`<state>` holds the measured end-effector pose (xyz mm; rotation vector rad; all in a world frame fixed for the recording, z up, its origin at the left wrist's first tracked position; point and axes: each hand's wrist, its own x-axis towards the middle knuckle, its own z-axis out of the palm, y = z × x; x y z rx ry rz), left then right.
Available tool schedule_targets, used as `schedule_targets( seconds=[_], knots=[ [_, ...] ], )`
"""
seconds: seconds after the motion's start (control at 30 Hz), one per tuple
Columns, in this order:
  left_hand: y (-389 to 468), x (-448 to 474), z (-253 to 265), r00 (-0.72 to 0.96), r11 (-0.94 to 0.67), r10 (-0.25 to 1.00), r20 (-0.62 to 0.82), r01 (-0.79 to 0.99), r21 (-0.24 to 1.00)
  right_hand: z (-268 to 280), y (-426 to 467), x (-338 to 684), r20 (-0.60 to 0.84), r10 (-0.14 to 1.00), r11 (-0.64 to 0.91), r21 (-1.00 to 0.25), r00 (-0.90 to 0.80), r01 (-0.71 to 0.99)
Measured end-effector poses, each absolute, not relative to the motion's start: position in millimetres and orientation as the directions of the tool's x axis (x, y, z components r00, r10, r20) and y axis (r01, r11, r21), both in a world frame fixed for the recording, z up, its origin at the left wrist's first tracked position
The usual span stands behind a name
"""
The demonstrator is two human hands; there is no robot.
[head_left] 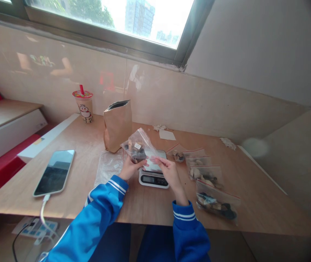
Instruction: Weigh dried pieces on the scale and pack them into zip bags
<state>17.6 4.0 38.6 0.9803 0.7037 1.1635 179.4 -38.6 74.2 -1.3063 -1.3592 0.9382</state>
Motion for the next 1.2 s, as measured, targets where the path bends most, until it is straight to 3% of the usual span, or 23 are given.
schedule_targets(
  seconds=[0.17, 0.4, 0.53, 0.7, 0.93, 1.2],
  knots=[
    [0.8, 16.6, 39.1, 0.345, 0.069, 0.937, 0.058, -0.345, 0.936, 91.6, -42.8, 196.0, 0.142, 0.990, 0.136, -0.958, 0.004, 0.254],
    [1.1, 7.2, 42.4, 0.256, -0.028, 0.940, 0.224, -0.599, 0.800, 89.3, -48.5, 200.6, 0.288, 0.886, 0.257, -0.957, 0.364, 0.132],
    [3.8, 3.9, 43.1, 0.282, 0.027, 0.947, 0.157, -0.555, 0.831, 83.1, -47.1, 202.9, 0.252, 0.839, 0.262, -0.964, 0.482, 0.047],
    [4.2, 6.0, 42.7, 0.271, 0.000, 0.954, 0.126, -0.419, 0.908, 72.0, -46.6, 193.2, 0.235, 0.789, 0.223, -0.971, 0.567, 0.093],
    [7.1, 9.6, 39.2, 0.089, -0.052, 0.991, 0.095, -0.401, 0.915, 54.8, -51.4, 179.2, 0.213, 0.752, 0.144, -0.977, 0.623, 0.160],
    [1.3, 11.6, 39.5, 0.155, -0.007, 0.985, 0.081, -0.424, 0.906, 45.2, -50.3, 178.5, 0.175, 0.720, 0.167, -0.983, 0.672, 0.078]
  ],
)
